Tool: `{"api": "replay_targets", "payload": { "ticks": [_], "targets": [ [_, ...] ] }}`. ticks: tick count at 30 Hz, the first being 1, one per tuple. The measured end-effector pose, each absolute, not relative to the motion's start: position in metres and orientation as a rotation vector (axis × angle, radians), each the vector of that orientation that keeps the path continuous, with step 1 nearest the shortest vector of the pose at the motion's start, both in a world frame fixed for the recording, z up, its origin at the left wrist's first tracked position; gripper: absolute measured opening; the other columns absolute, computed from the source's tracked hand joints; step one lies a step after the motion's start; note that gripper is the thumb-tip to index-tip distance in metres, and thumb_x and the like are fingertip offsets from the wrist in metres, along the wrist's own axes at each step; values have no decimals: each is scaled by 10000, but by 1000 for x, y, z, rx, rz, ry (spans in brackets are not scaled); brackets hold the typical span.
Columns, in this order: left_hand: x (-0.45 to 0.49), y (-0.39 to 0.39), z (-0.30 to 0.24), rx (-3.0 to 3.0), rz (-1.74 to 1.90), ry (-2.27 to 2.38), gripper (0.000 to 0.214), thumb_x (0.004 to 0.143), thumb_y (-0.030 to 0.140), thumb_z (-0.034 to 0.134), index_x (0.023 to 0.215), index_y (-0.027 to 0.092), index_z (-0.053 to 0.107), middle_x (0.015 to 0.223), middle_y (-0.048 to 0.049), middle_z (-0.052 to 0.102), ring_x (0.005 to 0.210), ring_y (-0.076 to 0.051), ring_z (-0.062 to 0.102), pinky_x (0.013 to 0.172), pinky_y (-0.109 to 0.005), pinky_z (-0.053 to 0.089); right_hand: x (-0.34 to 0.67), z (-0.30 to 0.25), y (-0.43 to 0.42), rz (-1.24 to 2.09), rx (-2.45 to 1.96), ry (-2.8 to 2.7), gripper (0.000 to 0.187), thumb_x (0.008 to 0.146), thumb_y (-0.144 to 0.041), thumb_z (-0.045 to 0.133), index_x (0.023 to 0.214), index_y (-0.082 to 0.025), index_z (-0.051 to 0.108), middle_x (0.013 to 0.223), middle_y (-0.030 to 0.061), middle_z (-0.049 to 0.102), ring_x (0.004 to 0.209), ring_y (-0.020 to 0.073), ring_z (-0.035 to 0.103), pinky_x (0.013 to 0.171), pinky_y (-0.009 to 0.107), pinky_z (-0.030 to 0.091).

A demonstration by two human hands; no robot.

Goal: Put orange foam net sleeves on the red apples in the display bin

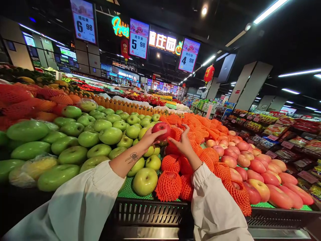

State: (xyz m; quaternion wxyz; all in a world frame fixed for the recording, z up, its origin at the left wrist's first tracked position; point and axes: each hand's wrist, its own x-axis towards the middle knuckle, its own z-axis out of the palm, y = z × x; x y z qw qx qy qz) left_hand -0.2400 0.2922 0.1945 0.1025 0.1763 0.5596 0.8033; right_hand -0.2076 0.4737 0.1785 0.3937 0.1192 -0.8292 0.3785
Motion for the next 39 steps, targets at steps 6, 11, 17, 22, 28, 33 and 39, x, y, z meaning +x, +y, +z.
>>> {"api": "replay_targets", "payload": {
  "ticks": [6,11,17,22,28,33,39],
  "targets": [
    [-248,289,194,396,2444,1361,596,777,510,748,1237,158,609,894,-112,714,567,-150,671,394,-179,323,-215,178,477,1216,341,-1963,354,800,-503,709,956,-225,555,1091,74,660,1129,247,612,1110,471,422],
    [-245,287,195,433,2481,1351,681,782,620,652,1327,221,571,899,-79,711,527,-151,656,383,-205,225,-205,187,472,1139,282,-1885,308,759,-472,757,894,-211,665,998,65,693,1024,241,627,1043,445,454],
    [-246,286,194,411,2464,1373,668,785,640,622,1320,242,584,920,-75,722,564,-173,664,418,-233,272,-204,187,471,1149,173,-1701,489,671,-480,816,1003,-231,558,1062,46,623,926,189,592,904,362,504],
    [-248,284,195,375,2423,1278,690,791,634,617,1334,211,569,879,-81,715,543,-163,656,371,-211,234,-209,184,476,1175,188,-1698,434,649,-469,827,843,-222,528,851,-5,559,820,168,545,826,328,479],
    [-246,282,196,423,2425,1191,664,795,597,622,1309,180,581,859,-82,714,508,-151,637,361,-200,238,-205,185,478,1043,194,-1792,347,709,-478,808,855,-207,648,937,45,647,903,207,591,811,350,465],
    [-242,281,199,472,2415,1136,661,788,603,635,1314,207,572,808,-60,698,510,-148,616,399,-209,284,-206,184,475,1129,205,-1740,387,706,-493,793,875,-217,582,858,11,600,784,171,543,736,315,459],
    [-238,282,199,581,2406,1190,675,779,698,580,1210,181,614,800,-77,686,485,-140,561,397,-230,258,-206,186,474,1161,136,-1722,436,641,-517,817,772,-221,526,755,-16,530,685,149,473,648,291,420]
  ]
}}
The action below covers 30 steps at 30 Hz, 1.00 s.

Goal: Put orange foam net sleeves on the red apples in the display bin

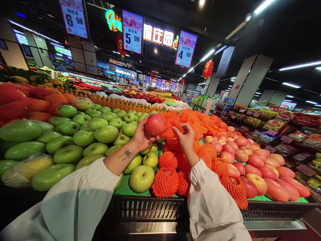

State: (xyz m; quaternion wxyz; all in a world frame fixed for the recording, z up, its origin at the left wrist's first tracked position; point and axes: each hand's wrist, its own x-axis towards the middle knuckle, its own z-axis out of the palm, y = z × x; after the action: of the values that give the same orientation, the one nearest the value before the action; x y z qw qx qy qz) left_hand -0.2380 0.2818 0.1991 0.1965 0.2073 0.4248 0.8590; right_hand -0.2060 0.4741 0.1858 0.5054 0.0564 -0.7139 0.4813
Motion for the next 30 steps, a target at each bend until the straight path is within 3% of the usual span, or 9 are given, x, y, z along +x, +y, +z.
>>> {"api": "replay_targets", "payload": {
  "ticks": [9,12,16,18,22,26,30],
  "targets": [
    [-243,280,199,485,2572,1251,657,760,705,586,1175,196,586,815,-54,654,548,-134,571,404,-241,234,-209,184,477,1222,89,-1629,368,671,-462,758,788,-225,502,780,-15,518,728,161,498,717,307,446],
    [-246,280,197,416,2587,1327,720,750,722,594,1260,215,554,885,-62,668,616,-148,614,432,-242,253,-209,184,478,1241,165,-1638,305,658,-395,702,747,-237,457,868,30,592,924,219,579,883,367,469],
    [-252,281,195,356,2658,1361,718,778,703,596,1313,228,532,1004,-77,673,699,-156,650,469,-234,310,-205,185,478,1222,238,-1724,207,628,-321,571,692,-242,390,1107,97,672,1179,290,571,1044,466,405],
    [-253,282,195,353,2722,1329,650,845,659,555,1333,231,524,1062,-79,669,704,-141,651,472,-225,330,-201,186,476,1232,321,-1797,204,628,-313,546,676,-242,361,1095,90,679,1145,285,592,1028,463,418],
    [-257,283,196,390,2810,1304,534,971,560,395,1368,219,501,1085,-79,668,716,-127,662,466,-199,349,-193,188,468,1279,639,-2074,203,633,-281,565,668,-240,369,880,46,670,948,250,628,878,402,474],
    [-259,286,192,443,2792,1482,501,939,491,547,1370,250,461,1176,-58,663,801,-133,686,511,-172,391,-185,189,459,1220,868,-2341,167,652,-235,596,684,-232,432,727,-11,566,761,190,569,754,338,462],
    [-256,292,185,579,2651,1567,510,875,503,675,1280,248,498,1220,-70,659,851,-149,693,648,-212,505,-179,191,452,1250,946,-2375,194,719,-270,718,768,-219,537,775,-18,566,739,153,546,753,322,481]
  ]
}}
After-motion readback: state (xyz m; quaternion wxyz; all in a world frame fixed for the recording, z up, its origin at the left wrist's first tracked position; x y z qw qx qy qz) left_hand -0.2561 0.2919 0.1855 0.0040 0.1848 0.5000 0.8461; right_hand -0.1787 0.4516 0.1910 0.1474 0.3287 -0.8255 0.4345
